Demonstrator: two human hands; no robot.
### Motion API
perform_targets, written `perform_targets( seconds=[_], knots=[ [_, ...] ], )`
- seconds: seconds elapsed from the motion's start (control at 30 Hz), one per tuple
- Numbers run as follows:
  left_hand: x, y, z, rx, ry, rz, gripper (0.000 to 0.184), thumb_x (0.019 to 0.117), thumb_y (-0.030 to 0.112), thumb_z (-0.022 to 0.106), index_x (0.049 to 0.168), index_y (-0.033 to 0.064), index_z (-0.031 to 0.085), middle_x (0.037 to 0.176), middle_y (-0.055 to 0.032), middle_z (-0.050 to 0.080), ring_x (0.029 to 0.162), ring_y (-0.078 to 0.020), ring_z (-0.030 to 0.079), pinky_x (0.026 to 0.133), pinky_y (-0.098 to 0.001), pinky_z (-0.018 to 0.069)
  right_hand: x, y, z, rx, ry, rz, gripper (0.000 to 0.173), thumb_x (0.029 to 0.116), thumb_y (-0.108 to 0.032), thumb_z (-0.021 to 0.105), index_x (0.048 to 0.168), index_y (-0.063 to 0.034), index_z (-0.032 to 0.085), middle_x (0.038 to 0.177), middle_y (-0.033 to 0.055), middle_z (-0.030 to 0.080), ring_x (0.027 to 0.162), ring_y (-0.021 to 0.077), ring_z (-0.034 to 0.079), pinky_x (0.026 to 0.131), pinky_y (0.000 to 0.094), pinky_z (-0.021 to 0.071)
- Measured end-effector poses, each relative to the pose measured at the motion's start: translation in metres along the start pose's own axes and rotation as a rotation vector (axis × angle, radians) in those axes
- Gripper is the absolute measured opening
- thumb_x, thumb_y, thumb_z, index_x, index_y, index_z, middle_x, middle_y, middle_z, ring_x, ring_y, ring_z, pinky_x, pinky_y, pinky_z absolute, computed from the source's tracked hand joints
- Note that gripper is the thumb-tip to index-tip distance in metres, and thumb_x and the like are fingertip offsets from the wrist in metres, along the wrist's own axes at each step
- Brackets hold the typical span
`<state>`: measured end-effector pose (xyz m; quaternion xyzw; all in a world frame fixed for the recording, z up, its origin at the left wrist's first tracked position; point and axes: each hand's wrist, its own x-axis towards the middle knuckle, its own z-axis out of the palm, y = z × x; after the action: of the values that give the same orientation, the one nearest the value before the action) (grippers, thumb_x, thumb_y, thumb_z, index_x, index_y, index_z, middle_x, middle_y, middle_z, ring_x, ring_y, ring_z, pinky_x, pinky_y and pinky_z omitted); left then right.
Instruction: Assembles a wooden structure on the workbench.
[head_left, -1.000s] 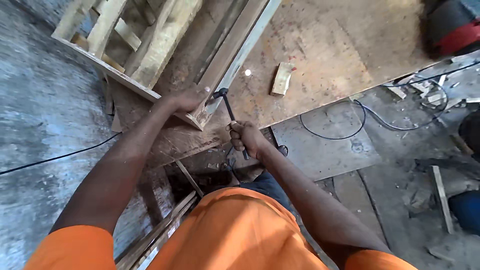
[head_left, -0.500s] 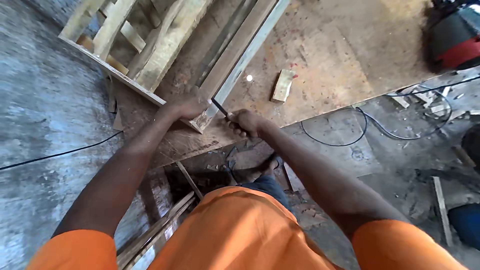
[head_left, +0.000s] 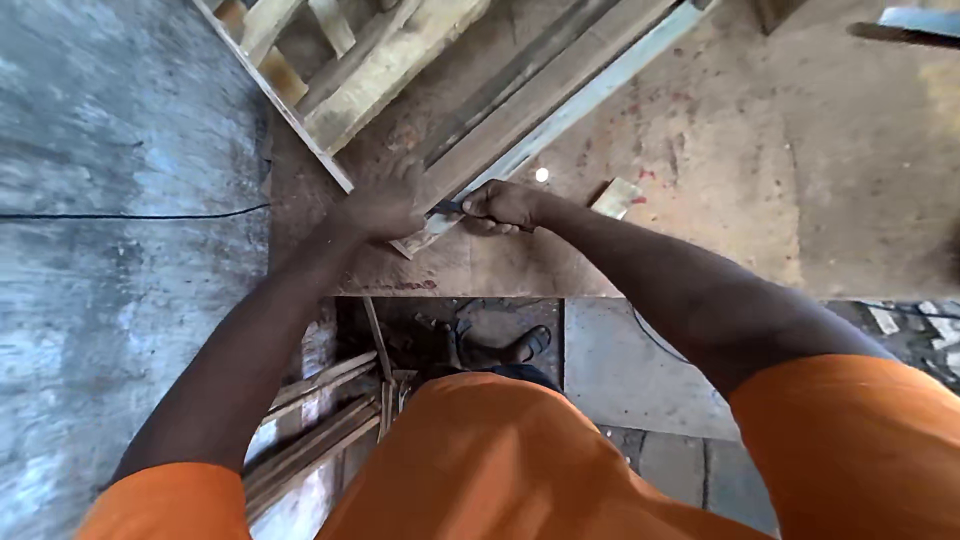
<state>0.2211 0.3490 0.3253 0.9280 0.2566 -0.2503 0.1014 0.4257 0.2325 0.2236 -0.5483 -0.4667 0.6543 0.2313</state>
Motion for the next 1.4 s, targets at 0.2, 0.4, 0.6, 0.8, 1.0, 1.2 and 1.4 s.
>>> perform_targets(
  seconds=[0.2, 0.4, 0.6, 0.8, 1.0, 1.2, 1.4],
  knots=[
    [0.004, -0.001, 0.005, -0.001, 0.014, -0.027, 0.089, 0.0938, 0.049, 0.059, 0.161, 0.0011, 0.025, 0.166, -0.0217, 0.027, 0.154, -0.037, 0.027, 0.121, -0.057, 0.0301, 0.007, 0.004, -0.024, -0.05, -0.103, -0.07, 0.034, 0.1127, -0.023, 0.037, 0.114, -0.005, 0.066, 0.055, -0.002, 0.042, 0.036, 0.0051, 0.035, 0.034, 0.0199, 0.0299],
    [0.003, -0.001, 0.001, 0.043, -0.029, 0.025, 0.076, 0.0988, 0.046, 0.056, 0.151, -0.0056, 0.038, 0.162, -0.0257, 0.032, 0.153, -0.0388, 0.029, 0.122, -0.0555, 0.0282, 0.002, 0.003, -0.025, -0.072, -0.124, -0.116, 0.032, 0.1121, -0.024, 0.04, 0.108, -0.0059, 0.066, 0.055, -0.0009, 0.045, 0.038, 0.0059, 0.036, 0.035, 0.0209, 0.0305],
    [0.001, 0.004, -0.004, -0.012, -0.045, -0.024, 0.087, 0.0985, 0.045, 0.061, 0.162, 0.0006, 0.021, 0.166, -0.0233, 0.026, 0.154, -0.037, 0.029, 0.123, -0.054, 0.027, -0.002, 0.011, -0.024, 0.019, -0.089, -0.186, 0.032, 0.1125, -0.022, 0.039, 0.109, -0.0034, 0.065, 0.055, -0.0006, 0.044, 0.037, 0.0062, 0.036, 0.036, 0.0207, 0.0316],
    [0.002, 0.002, -0.004, -0.001, -0.021, 0.003, 0.089, 0.0972, 0.045, 0.062, 0.161, -0.0017, 0.021, 0.164, -0.0259, 0.028, 0.153, -0.0398, 0.029, 0.123, -0.057, 0.0267, 0.0, 0.008, -0.025, -0.041, -0.039, -0.213, 0.034, 0.1124, -0.023, 0.039, 0.106, -0.0022, 0.065, 0.057, 0.0007, 0.046, 0.04, 0.0081, 0.039, 0.038, 0.0234, 0.0339],
    [0.0, 0.004, -0.001, 0.052, -0.013, -0.026, 0.084, 0.0975, 0.046, 0.059, 0.161, 0.0029, 0.024, 0.167, -0.0226, 0.024, 0.154, -0.0384, 0.027, 0.122, -0.058, 0.0264, -0.001, 0.013, -0.012, -0.098, -0.034, -0.191, 0.033, 0.1117, -0.02, 0.041, 0.097, -0.0019, 0.065, 0.058, 0.0025, 0.05, 0.04, 0.0091, 0.041, 0.039, 0.0242, 0.0351],
    [-0.008, 0.021, 0.001, 0.047, -0.004, -0.16, 0.077, 0.0977, 0.04, 0.058, 0.156, 0.0022, 0.025, 0.113, -0.0242, 0.067, 0.097, -0.0443, 0.069, 0.082, -0.0639, 0.0537, -0.028, 0.045, 0.021, 0.013, 0.331, -0.041, 0.031, 0.11, -0.02, 0.044, 0.105, -0.0013, 0.067, 0.07, 0.008, 0.055, 0.051, 0.0154, 0.048, 0.049, 0.0342, 0.0446],
    [-0.007, 0.022, 0.0, 0.037, -0.038, -0.161, 0.079, 0.0994, 0.04, 0.056, 0.158, -0.0009, 0.023, 0.127, -0.026, 0.062, 0.107, -0.0435, 0.067, 0.088, -0.0623, 0.0532, -0.069, 0.074, 0.068, 0.204, 0.523, 0.019, 0.033, 0.1119, -0.024, 0.043, 0.105, -0.0019, 0.066, 0.065, 0.0045, 0.051, 0.049, 0.0129, 0.046, 0.047, 0.0306, 0.0424]
  ],
)
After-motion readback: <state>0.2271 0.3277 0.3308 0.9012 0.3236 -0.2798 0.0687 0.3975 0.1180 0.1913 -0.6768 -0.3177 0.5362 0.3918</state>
